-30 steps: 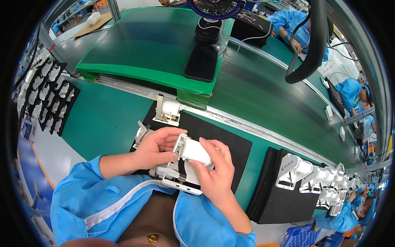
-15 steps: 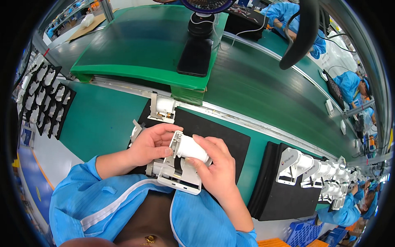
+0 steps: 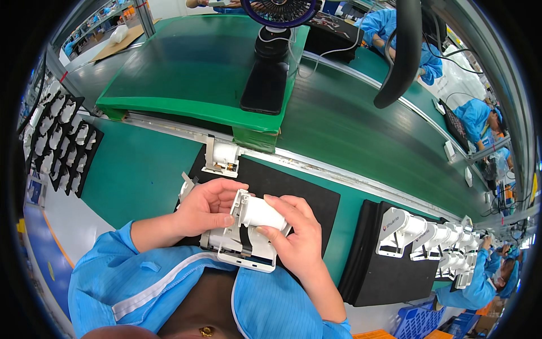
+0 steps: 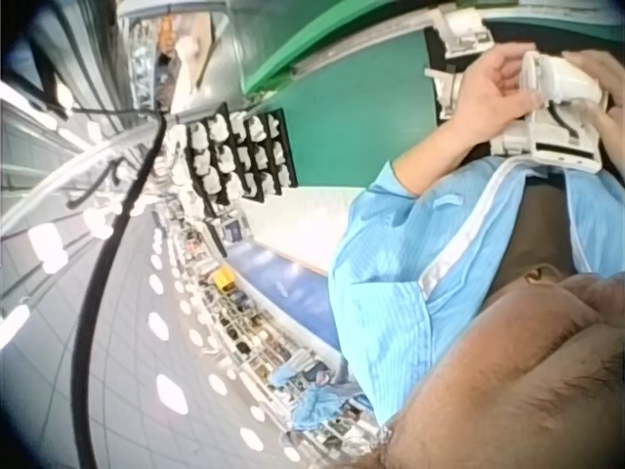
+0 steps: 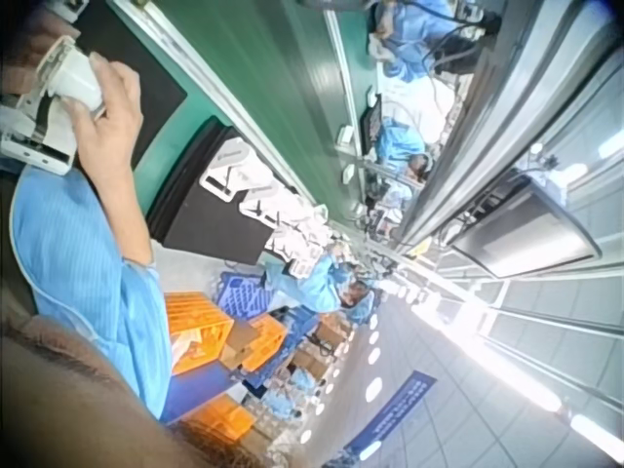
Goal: The person assembles white plastic electronic component housings by hand at an industrial assembly line.
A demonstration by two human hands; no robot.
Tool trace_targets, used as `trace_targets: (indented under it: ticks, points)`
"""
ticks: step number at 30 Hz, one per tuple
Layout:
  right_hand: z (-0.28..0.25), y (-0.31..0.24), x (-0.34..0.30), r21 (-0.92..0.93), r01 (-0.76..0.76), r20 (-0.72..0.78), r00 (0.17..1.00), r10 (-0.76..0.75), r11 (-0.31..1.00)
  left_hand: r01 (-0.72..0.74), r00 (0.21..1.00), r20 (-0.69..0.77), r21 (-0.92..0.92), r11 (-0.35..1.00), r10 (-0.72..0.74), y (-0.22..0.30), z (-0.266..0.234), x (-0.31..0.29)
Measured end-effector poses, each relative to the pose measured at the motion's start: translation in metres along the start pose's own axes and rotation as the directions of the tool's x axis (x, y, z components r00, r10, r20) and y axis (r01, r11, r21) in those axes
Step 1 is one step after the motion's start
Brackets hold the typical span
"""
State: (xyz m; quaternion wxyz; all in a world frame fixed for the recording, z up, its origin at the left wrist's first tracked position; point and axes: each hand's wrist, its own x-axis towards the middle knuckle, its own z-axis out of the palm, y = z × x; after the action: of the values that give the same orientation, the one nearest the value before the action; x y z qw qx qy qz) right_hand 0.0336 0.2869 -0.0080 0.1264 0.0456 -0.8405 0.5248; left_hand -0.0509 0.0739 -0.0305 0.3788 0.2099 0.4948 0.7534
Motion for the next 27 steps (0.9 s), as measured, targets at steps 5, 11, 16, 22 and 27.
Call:
trace_targets:
  ticks: [5, 11, 16, 22, 27]
  points:
    - [0.01, -0.006, -0.003, -0.271, 0.133, -0.156, 0.971, -0.18, 0.953, -0.137, 0.988, -0.053, 0.16, 0.978, 0.148, -0.006, 0.003, -0.003]
    - [0.01, -0.026, -0.005, -0.452, 0.079, -0.101, 0.985, -0.139, 0.889, -0.387, 0.893, -0.106, 0.315, 0.867, 0.437, -0.022, 0.006, -0.005]
    - [0.016, -0.022, -0.001, -0.495, 0.134, -0.154, 0.959, -0.239, 0.858, -0.396, 0.832, -0.03, 0.667, 0.631, 0.554, -0.017, 0.008, -0.008]
    - [0.019, -0.016, -0.003, -0.451, 0.17, -0.218, 0.931, -0.293, 0.876, -0.431, 0.827, 0.099, 0.744, 0.51, 0.553, -0.013, 0.006, -0.008]
    - [0.018, -0.021, 0.0, -0.485, 0.202, -0.22, 0.913, -0.343, 0.851, -0.311, 0.914, -0.122, 0.4, 0.862, 0.387, -0.019, 0.011, -0.007]
